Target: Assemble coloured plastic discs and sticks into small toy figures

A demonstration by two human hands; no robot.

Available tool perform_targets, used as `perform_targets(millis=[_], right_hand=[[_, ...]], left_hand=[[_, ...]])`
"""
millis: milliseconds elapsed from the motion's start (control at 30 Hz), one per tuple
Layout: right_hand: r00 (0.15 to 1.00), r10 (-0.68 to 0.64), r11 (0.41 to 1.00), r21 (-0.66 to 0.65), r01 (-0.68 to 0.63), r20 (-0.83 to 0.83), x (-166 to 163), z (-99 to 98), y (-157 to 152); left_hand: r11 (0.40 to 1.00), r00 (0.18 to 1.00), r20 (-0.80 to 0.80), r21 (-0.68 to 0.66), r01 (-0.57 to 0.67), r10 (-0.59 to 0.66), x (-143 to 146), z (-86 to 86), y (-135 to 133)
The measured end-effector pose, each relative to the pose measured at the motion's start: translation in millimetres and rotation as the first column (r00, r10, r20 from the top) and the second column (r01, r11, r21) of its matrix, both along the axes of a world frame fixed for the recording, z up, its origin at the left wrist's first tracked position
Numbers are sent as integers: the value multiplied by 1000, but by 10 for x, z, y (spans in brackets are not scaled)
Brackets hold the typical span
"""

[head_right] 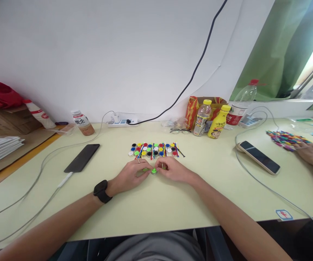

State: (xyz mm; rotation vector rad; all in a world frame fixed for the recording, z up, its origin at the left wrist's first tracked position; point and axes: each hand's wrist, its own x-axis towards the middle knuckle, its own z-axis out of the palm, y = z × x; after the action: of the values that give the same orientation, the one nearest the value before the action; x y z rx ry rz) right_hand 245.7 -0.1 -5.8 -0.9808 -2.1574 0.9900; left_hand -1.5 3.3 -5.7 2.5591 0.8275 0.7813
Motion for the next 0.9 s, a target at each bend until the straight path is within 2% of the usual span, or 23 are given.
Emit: perform_targets(millis=[467,700,800,900], right_hand=[[999,15,1000,-2,-15,32,17,-79,25],[997,7,996,84,-13,81,2,-39,-13],[992,-43,993,115,29,116,6,-1,-37],[974,-187,977,131,170,130,17,27,-47]], left_hand=[[1000,996,-89,16,19,-18,27,2,-35],[997,985,-171,66,32,-20,31,15,-19],[997,989,-141,59,51,-42,19,37,-32],[999,999,-53,39,13,-11,-3,60,-47]])
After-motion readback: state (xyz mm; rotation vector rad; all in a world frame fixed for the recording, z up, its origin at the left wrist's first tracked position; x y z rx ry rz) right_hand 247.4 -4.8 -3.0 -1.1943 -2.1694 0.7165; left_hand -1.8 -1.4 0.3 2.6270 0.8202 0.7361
